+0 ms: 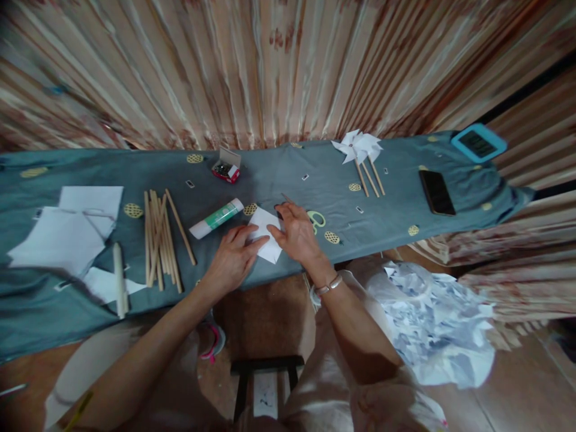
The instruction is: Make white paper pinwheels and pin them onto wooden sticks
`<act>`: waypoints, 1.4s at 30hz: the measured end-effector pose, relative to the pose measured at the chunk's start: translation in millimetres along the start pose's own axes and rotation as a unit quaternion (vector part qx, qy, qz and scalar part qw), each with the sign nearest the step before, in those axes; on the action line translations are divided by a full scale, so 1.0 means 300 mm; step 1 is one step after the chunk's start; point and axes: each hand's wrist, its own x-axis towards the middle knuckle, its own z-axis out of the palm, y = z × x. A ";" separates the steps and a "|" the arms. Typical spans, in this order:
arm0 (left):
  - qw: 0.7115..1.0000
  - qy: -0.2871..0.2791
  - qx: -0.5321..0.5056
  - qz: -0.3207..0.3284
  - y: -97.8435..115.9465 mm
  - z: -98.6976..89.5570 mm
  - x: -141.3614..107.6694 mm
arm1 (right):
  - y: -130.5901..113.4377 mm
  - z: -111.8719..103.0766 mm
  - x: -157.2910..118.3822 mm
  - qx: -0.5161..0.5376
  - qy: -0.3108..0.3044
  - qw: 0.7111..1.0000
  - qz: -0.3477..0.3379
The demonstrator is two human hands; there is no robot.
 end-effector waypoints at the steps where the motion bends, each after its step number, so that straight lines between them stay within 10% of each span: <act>1: 1.000 0.001 -0.001 0.001 0.000 0.000 0.000 | 0.005 -0.005 -0.010 0.000 -0.001 1.000 0.001; 15: 1.000 0.007 -0.007 0.000 -0.008 0.004 0.001 | 0.056 -0.059 -0.047 -0.036 0.045 0.996 0.061; 25: 1.000 0.014 -0.009 -0.002 -0.012 0.014 0.003 | -0.068 -0.052 -0.153 0.080 -0.046 0.993 -0.070; 42: 1.000 0.016 0.003 0.008 -0.015 0.012 -0.001 | -0.097 -0.103 -0.245 0.075 -0.067 0.990 -0.100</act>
